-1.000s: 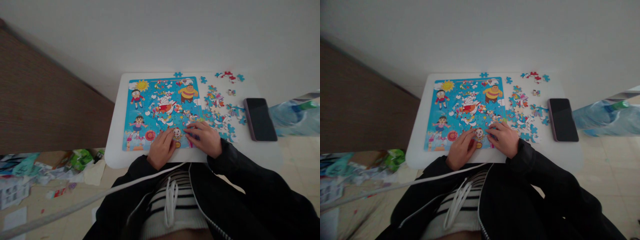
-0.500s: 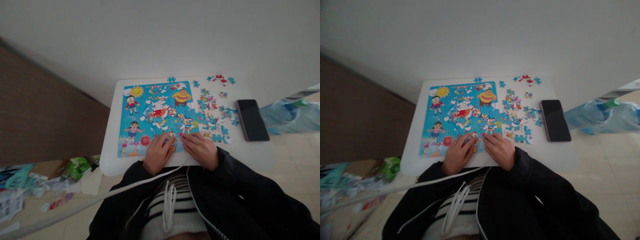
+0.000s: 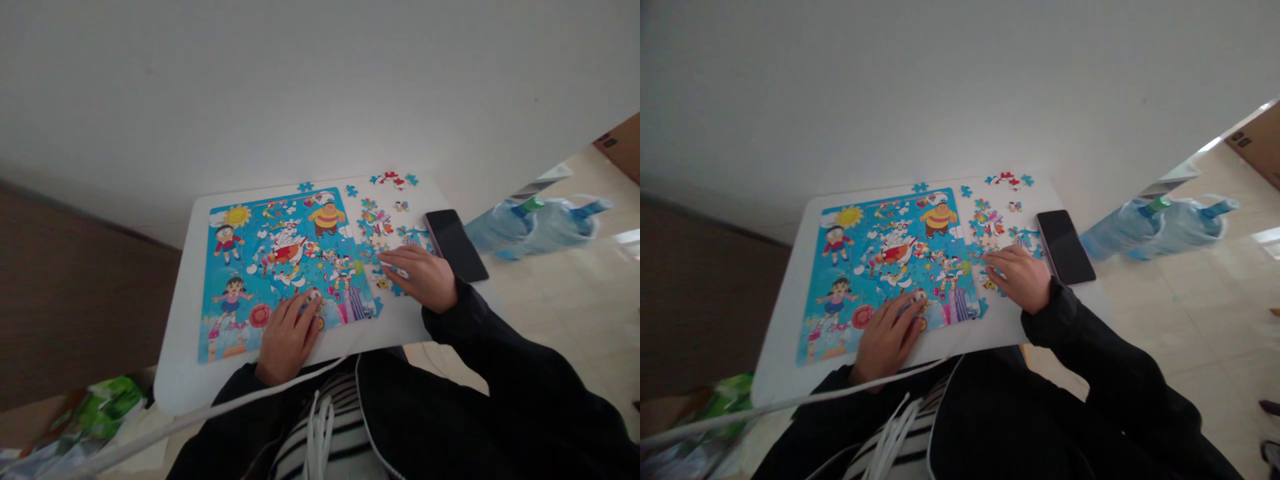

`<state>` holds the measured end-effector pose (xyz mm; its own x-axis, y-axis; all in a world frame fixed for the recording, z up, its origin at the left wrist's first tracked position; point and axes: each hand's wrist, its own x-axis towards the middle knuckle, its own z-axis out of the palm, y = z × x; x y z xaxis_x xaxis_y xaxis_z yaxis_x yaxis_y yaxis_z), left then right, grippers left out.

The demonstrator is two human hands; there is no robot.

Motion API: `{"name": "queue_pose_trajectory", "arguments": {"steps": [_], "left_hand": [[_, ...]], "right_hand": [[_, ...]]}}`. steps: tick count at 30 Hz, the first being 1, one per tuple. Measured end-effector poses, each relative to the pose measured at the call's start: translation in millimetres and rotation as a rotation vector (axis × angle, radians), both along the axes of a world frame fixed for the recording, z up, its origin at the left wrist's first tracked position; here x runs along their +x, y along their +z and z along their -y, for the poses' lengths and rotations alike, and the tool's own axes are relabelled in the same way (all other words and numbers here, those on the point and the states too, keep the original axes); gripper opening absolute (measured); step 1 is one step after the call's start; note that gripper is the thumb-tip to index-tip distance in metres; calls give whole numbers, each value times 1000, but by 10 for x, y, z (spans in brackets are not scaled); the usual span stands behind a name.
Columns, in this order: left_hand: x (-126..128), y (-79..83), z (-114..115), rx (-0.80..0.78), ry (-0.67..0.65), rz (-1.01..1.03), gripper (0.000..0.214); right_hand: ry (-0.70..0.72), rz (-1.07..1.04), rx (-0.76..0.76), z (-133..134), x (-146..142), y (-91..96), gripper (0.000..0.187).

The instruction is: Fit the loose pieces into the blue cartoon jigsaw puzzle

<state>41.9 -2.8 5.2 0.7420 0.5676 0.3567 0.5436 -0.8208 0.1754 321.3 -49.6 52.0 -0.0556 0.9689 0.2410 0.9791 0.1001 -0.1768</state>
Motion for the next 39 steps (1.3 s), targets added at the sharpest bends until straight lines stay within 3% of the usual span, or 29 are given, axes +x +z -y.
{"name": "queue_pose_trajectory", "arguments": {"steps": [6,10,17,21,26,32,39], "left_hand": [[-4,-21,-18,-4,-6,32,33],[-9,-26,-21,-10,-1,50,33],[-11,-8,-20,15,-3,48,32],[-6,6,-20,18,-8,41,29],[-11,-3,-17,24,-7,55,29],[-17,-12,-25,3,2,75,29],[-13,-11,-33,7,-18,93,31]], "right_hand": [[-195,118,-131,-325,588,199,33],[-281,191,-196,-572,789,185,34],[58,108,-251,-953,820,-37,38],[75,80,-277,-1053,840,-96,39],[100,73,-277,-960,879,-57,35],[1,117,-278,-675,983,58,34],[8,126,-310,-379,987,48,34]]}}
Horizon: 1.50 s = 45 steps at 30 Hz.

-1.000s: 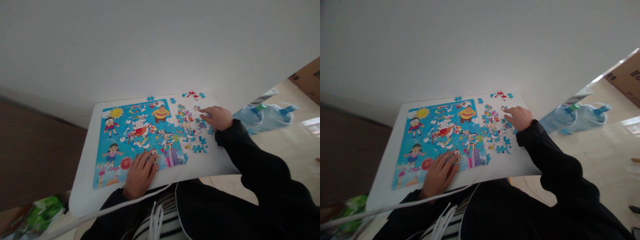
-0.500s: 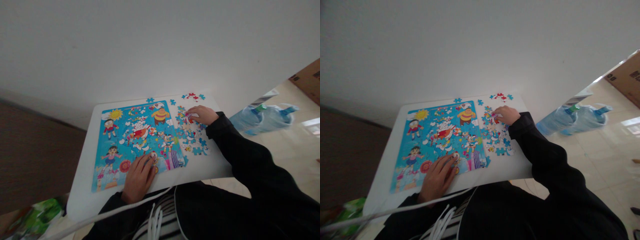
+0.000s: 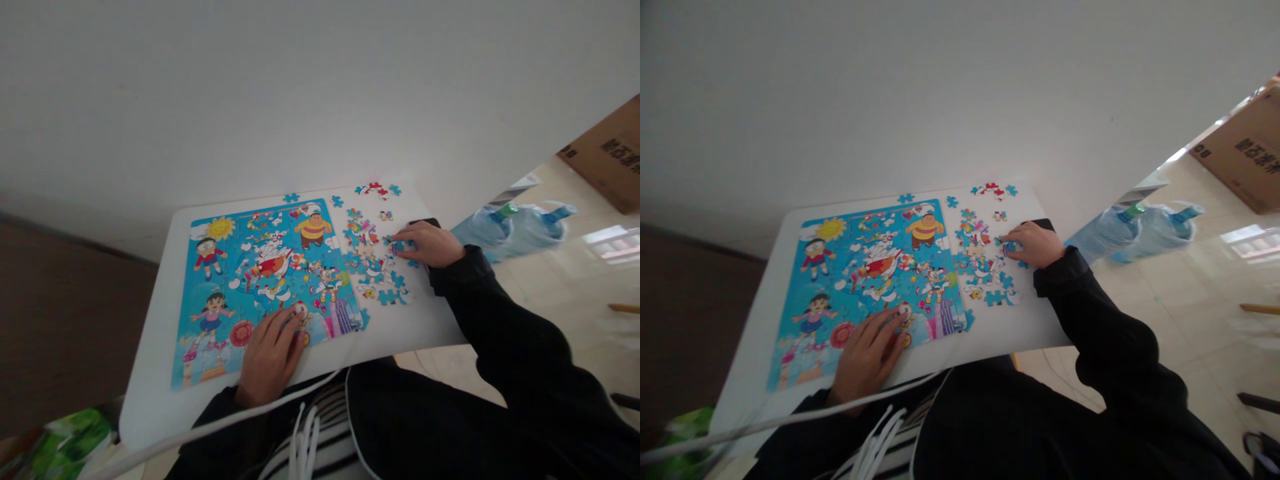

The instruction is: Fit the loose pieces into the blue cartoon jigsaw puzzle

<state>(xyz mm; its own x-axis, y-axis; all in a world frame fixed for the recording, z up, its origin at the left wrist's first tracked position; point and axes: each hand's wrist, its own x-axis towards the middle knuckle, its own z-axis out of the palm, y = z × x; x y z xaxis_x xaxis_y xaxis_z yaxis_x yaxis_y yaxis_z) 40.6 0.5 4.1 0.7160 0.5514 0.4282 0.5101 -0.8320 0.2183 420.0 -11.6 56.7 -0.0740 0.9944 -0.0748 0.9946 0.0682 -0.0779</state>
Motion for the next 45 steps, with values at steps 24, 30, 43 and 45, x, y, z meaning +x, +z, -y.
{"name": "queue_pose_trajectory", "arguments": {"steps": [24,30,43,45], "left_hand": [[12,-7,26,-9,9,1,28],[15,-9,33,0,-2,8,29],[-2,-27,43,23,-5,17,28],[-7,-29,44,23,-4,13,28]], "right_hand": [[-129,-65,117,147,14,-146,22],[-129,-109,133,171,-16,-150,21],[-88,-14,133,246,-367,-56,28],[-19,-85,75,302,-544,-18,28]]}}
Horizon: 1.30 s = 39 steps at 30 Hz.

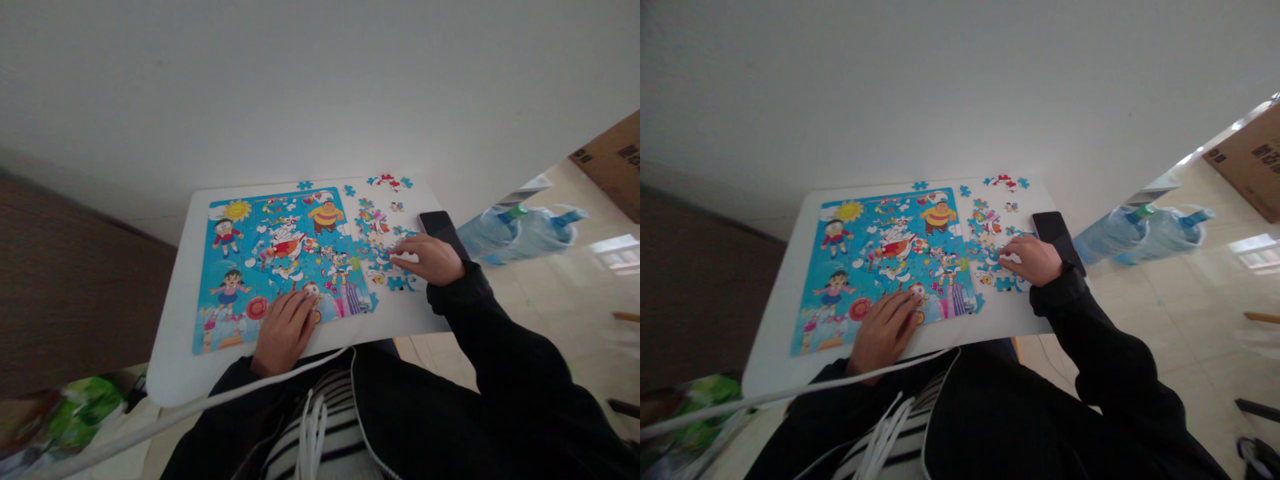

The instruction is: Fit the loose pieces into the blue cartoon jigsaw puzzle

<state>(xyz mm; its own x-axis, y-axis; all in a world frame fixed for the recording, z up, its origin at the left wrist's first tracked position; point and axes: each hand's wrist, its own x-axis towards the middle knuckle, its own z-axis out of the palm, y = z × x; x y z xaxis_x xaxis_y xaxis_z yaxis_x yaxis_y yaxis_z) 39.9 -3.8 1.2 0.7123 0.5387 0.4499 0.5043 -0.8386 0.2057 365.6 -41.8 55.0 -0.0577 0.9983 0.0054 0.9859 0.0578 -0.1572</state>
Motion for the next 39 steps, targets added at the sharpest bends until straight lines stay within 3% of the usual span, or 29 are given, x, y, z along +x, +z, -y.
{"name": "queue_pose_trajectory", "arguments": {"steps": [5,14,25,32,39], "left_hand": [[-8,3,-1,-4,-2,1,29],[-15,58,46,-28,24,17,27],[-409,227,51,-12,195,-63,26],[-368,397,-262,-104,237,-266,36],[-54,347,-683,-226,241,-391,41]], "right_hand": [[98,-57,-38,134,-286,-56,30],[84,-93,39,221,-326,-112,23],[43,-332,120,178,-749,-82,25],[-28,-321,311,119,-934,-173,31],[-164,-378,422,117,-943,-289,40]]}}
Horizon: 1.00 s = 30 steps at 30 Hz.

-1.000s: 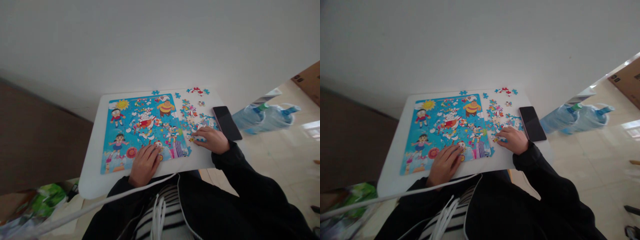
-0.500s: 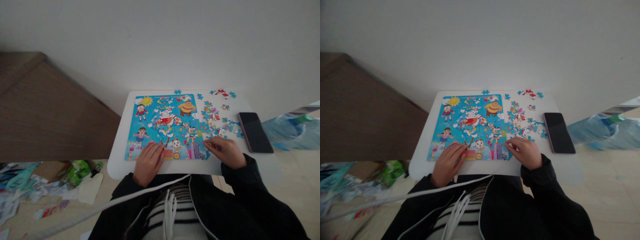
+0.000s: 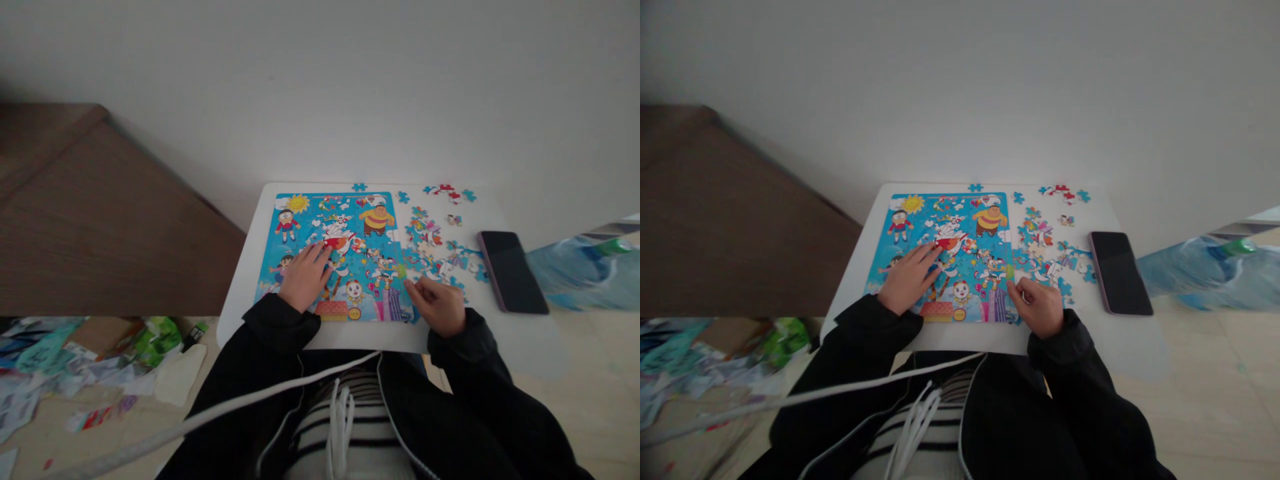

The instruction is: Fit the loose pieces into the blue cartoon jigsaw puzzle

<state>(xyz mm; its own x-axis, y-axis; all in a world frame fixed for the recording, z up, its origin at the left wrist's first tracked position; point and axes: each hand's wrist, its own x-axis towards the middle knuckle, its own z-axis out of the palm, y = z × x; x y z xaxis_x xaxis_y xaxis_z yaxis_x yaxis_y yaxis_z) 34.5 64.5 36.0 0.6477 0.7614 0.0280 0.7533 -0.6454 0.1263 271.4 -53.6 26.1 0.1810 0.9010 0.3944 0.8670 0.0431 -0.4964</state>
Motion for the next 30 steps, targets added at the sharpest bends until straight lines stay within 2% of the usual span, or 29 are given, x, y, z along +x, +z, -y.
{"name": "queue_pose_trajectory", "arguments": {"steps": [11,21,25,30], "left_hand": [[15,-174,-91,30,33,40,41],[-3,-192,-160,70,-20,250,32],[-10,-198,-157,72,-10,290,31],[-9,-228,-153,125,21,308,34]], "right_hand": [[11,-32,-23,2,-32,-71,42],[-22,-65,-6,-2,-31,-80,41],[-38,8,15,-13,-23,-75,34],[47,94,3,-36,-7,-69,18]]}}
